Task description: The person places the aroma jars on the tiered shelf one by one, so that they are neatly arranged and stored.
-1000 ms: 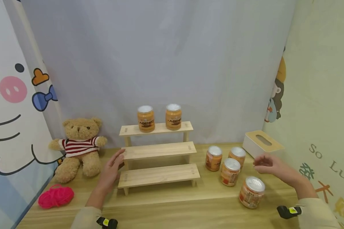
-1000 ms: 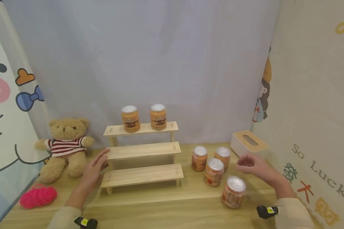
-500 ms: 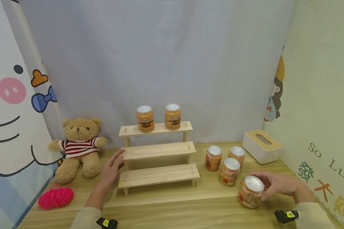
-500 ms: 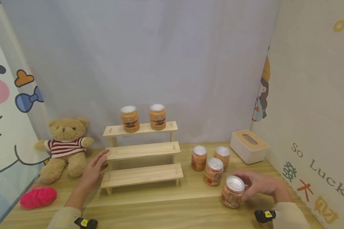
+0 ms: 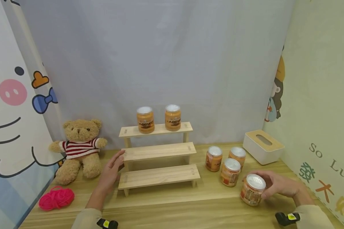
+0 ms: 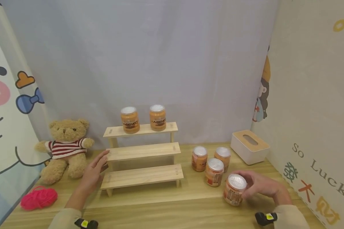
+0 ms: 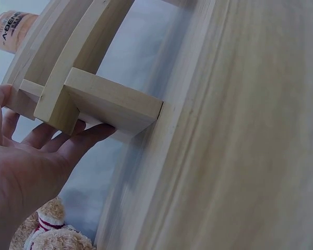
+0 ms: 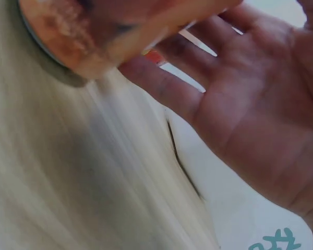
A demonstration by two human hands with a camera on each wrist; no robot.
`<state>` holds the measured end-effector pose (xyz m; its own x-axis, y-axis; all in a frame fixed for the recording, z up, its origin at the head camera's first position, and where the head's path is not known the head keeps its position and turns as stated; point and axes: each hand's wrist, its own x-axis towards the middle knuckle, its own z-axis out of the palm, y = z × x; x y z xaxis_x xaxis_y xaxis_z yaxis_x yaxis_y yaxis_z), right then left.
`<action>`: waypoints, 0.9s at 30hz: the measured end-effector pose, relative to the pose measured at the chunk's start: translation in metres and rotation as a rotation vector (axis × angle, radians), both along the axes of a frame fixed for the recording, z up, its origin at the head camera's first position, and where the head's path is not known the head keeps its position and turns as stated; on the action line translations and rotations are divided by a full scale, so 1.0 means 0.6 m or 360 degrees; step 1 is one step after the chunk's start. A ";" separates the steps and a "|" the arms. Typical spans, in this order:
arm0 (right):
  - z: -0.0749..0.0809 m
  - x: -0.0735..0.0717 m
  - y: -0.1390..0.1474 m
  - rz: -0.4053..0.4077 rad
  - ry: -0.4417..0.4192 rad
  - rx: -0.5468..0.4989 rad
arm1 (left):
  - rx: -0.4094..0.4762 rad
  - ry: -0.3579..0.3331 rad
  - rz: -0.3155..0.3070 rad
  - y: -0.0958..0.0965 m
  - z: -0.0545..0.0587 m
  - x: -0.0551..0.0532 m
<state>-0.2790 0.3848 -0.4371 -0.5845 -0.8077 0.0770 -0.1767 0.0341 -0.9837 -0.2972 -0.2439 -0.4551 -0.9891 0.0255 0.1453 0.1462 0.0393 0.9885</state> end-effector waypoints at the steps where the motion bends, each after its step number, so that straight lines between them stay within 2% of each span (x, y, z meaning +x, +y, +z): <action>1: -0.001 0.002 0.002 -0.0022 0.0010 -0.0012 | 0.0000 -0.0002 0.0002 0.000 -0.001 0.000; 6: -0.009 0.002 0.011 -0.0139 0.0027 -0.0025 | -0.0006 -0.0008 0.0008 0.000 -0.002 -0.001; 12: -0.009 0.001 0.014 -0.0209 0.0048 -0.0050 | -0.0020 -0.0024 0.0007 0.000 0.003 0.000; 20: 0.012 0.011 0.003 -0.0175 0.0121 -0.0215 | -0.0056 -0.0031 0.0033 -0.002 0.000 0.002; 27: 0.029 0.013 -0.012 -0.0081 0.0190 -0.0245 | -0.0078 -0.0036 0.0024 -0.001 0.002 0.001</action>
